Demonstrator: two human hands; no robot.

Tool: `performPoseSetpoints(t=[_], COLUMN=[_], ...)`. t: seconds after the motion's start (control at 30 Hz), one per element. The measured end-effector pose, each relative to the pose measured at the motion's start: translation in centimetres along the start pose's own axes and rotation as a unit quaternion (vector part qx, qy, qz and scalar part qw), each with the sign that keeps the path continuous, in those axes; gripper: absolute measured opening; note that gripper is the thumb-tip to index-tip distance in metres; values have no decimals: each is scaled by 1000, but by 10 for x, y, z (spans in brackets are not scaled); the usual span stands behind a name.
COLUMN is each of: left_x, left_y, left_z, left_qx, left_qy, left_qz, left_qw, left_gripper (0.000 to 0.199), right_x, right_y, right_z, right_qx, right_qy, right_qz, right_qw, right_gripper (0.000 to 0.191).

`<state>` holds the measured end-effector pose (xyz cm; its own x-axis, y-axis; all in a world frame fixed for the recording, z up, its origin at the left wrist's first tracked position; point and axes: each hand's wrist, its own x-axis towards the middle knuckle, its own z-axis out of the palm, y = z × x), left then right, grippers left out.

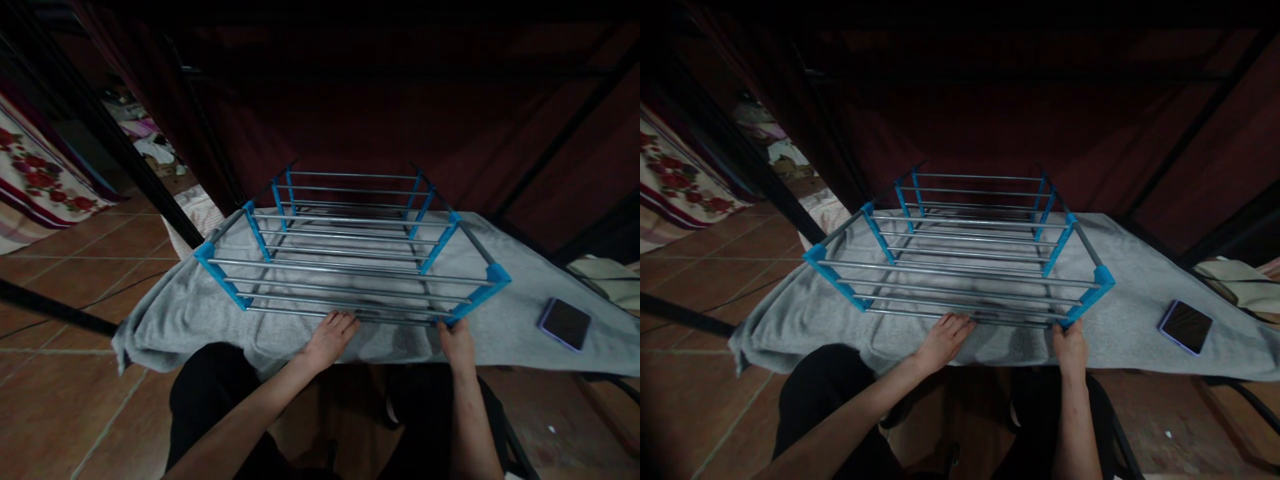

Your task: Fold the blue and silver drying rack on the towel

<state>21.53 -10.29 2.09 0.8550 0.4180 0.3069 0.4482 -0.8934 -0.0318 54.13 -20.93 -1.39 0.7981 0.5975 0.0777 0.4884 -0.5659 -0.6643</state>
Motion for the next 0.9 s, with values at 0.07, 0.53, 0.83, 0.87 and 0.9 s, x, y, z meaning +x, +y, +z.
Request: performPoseSetpoints(t=[0.07,0.53,0.83,0.87,0.9], left_x=[-9,-4,-19,-27,-38], left_y=[-9,-64,-53,-52,-52], left_z=[10,53,27,18,9], left_qx=[1,-92,-85,-88,-94], left_qy=[-7,-56,14,21,28], left_qz=[-56,-87,-120,-125,-136], left_qw=[998,990,989,988,986], left_gripper=[45,37,37,37,36], right_x=[-2,-7,-25,-27,-29], right_y=[-3,-12,-17,-16,-15], right_z=[-1,-1,-17,-16,-13], right_qx=[19,-5,-73,-100,-109], right_qy=[-5,-16,10,-2,-27], right_qz=[2,18,66,62,37], right_qw=[1000,1000,995,993,993], right_gripper=[44,42,38,34,31])
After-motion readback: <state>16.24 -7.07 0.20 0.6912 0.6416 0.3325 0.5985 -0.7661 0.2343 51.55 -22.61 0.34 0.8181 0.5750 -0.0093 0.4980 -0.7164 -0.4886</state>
